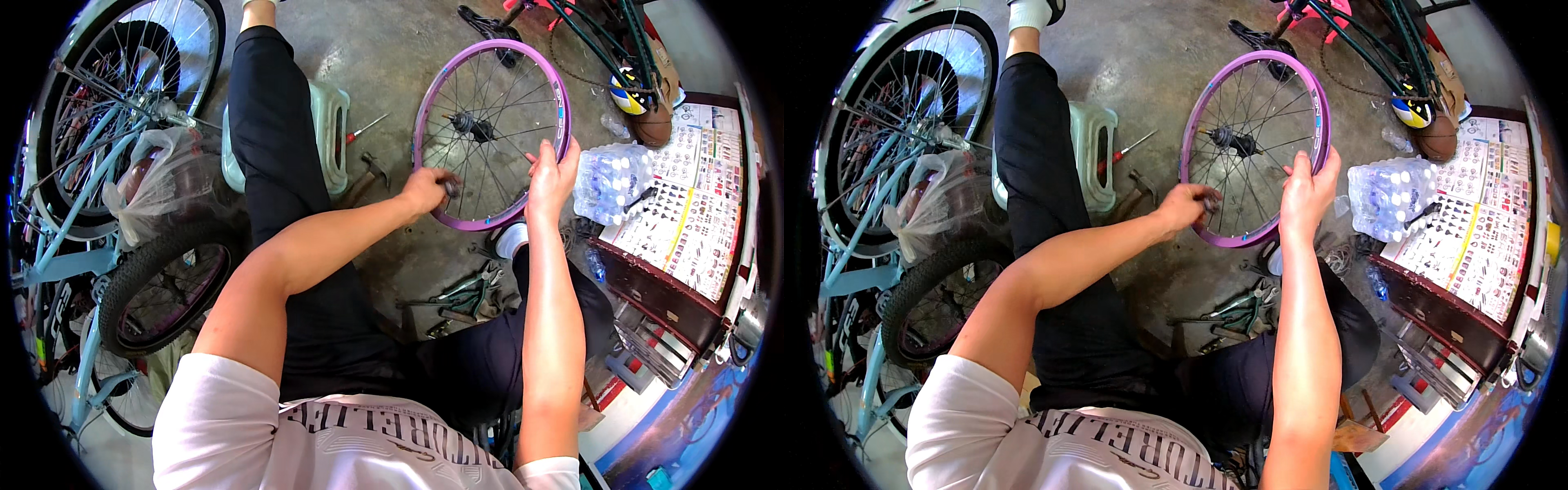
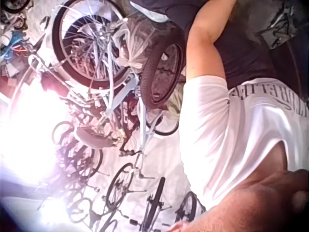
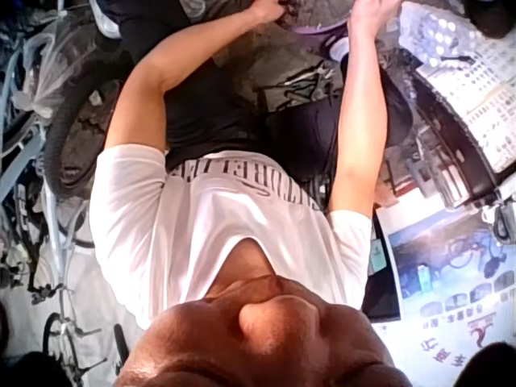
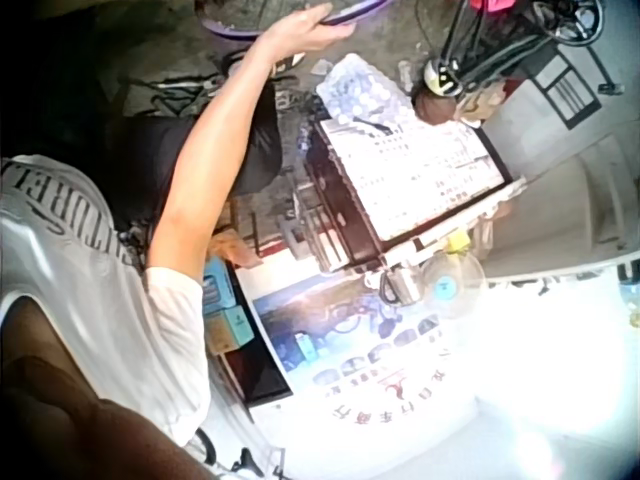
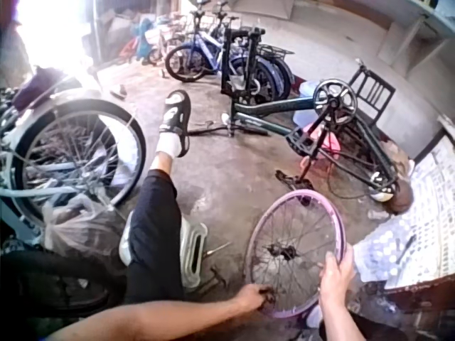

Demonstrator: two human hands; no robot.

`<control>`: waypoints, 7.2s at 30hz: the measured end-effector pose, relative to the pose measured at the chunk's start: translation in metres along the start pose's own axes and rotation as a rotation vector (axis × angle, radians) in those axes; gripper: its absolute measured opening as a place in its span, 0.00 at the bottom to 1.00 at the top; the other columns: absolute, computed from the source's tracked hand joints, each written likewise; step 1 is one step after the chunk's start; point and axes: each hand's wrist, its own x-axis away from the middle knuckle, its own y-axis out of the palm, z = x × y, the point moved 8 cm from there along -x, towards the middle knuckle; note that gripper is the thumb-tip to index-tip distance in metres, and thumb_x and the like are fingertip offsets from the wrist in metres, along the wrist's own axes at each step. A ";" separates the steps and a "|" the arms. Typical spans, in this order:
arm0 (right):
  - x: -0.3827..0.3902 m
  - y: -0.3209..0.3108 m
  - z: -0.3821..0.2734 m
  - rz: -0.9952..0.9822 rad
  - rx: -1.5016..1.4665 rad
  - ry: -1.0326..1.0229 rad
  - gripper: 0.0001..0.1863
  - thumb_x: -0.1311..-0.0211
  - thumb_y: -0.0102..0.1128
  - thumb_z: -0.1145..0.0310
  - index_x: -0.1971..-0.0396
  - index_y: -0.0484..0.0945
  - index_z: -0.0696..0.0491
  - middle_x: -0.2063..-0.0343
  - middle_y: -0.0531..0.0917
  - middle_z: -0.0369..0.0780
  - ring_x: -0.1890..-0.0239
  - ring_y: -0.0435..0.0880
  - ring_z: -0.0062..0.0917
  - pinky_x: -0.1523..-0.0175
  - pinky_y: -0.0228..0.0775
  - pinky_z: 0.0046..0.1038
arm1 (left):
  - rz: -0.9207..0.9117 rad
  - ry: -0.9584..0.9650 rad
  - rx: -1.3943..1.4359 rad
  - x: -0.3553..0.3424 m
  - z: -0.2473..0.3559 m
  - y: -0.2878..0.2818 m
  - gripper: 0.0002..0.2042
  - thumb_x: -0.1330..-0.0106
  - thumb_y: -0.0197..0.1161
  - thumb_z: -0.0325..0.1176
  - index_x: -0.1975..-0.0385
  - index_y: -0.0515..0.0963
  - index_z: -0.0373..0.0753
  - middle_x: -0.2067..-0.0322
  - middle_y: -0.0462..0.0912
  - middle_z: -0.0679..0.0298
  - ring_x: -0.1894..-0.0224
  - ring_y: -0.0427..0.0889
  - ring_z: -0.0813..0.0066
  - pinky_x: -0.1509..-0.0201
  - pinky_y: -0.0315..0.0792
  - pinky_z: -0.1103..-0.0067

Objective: The person is sitting on the floor and handling a bicycle wheel by hand, touching the spokes and rotating the rim.

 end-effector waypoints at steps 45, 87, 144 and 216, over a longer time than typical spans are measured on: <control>0.002 0.021 -0.026 -0.050 0.150 -0.070 0.22 0.30 0.60 0.67 0.39 0.73 0.59 0.70 0.82 0.40 0.75 0.82 0.23 0.70 0.73 0.28 | -0.102 0.304 -0.836 0.011 0.034 0.004 0.15 0.36 0.59 0.27 0.53 0.87 0.42 0.63 0.89 0.51 0.58 0.88 0.51 0.49 0.79 0.64; 0.004 0.027 -0.035 -0.043 0.180 -0.118 0.22 0.32 0.60 0.67 0.41 0.75 0.60 0.74 0.84 0.41 0.79 0.79 0.23 0.71 0.71 0.30 | 0.189 0.186 -0.752 0.042 0.038 0.021 0.13 0.39 0.61 0.30 0.56 0.78 0.33 0.59 0.86 0.41 0.54 0.84 0.37 0.49 0.77 0.51; -0.003 0.025 -0.023 -0.020 0.070 -0.042 0.22 0.31 0.59 0.70 0.40 0.73 0.62 0.65 0.81 0.41 0.75 0.77 0.20 0.59 0.82 0.30 | -0.427 -0.195 -0.086 0.020 0.028 0.030 0.13 0.31 0.67 0.36 0.50 0.80 0.39 0.62 0.84 0.68 0.70 0.82 0.80 0.70 0.74 0.79; -0.002 0.033 -0.032 -0.044 0.214 -0.091 0.22 0.35 0.61 0.68 0.43 0.76 0.60 0.67 0.85 0.44 0.68 0.86 0.30 0.58 0.76 0.33 | -0.267 0.139 -0.669 -0.003 0.028 0.019 0.19 0.39 0.62 0.32 0.47 0.82 0.35 0.65 0.87 0.55 0.63 0.87 0.70 0.64 0.78 0.69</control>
